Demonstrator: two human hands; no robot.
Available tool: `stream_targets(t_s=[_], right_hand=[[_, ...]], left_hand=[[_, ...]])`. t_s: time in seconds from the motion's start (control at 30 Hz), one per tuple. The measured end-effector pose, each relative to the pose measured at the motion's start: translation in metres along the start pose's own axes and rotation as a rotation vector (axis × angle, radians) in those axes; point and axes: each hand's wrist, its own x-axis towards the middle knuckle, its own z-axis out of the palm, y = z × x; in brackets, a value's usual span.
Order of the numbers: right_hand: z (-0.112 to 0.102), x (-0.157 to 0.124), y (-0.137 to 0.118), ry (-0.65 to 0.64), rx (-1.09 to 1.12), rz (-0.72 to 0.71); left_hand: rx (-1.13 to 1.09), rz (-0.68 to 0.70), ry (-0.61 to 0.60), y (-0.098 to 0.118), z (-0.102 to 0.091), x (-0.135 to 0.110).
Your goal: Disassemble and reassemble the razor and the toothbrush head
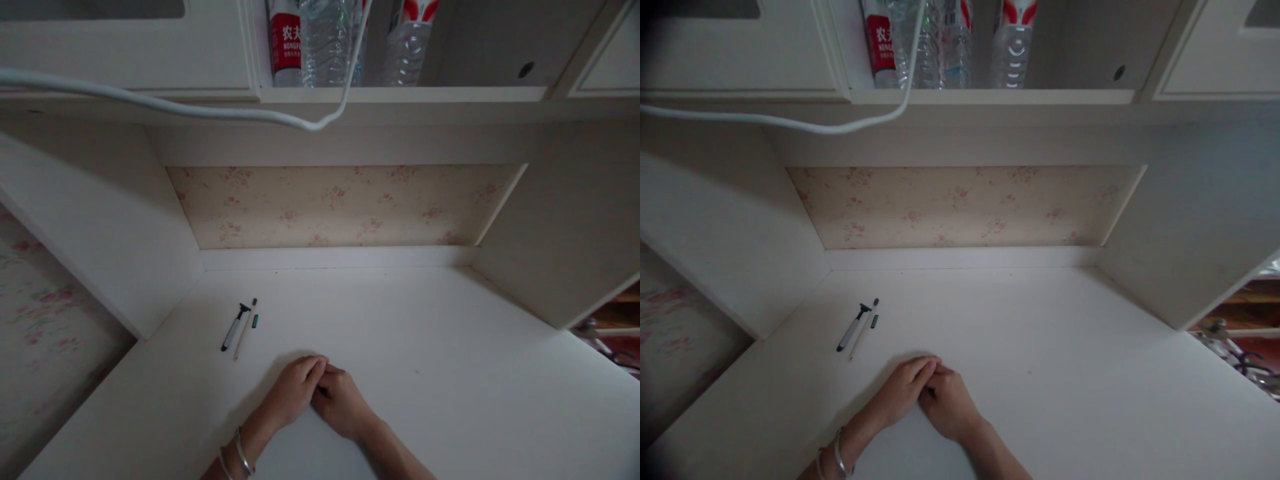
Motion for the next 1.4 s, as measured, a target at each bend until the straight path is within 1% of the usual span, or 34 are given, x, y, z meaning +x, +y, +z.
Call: stream_targets(t_s=[0.23,0.4,0.83,1.2,1.4], right_hand=[[-0.0012,-0.0002,-0.0017,-0.013,-0.011,0.002],[-0.0006,0.0002,-0.0010,-0.015,0.003,-0.023],[-0.0007,-0.0002,-0.0001,-0.012,-0.007,-0.017],[0.0000,-0.0006,0.0010,-0.011,0.008,-0.010],[0.0006,0.0002,0.0020,-0.007,0.011,-0.034]], left_hand=[[0.004,-0.006,0.006,0.0000,0.0007,0.0002],[-0.012,0.000,0.000,0.0006,0.0002,-0.0004],[0.003,-0.002,-0.002,0.0012,-0.0005,-0.0003],[-0.006,-0.002,0.005,-0.0024,0.0013,0.0003],[-0.003,-0.001,-0.005,-0.0019,0.0015,0.0003]])
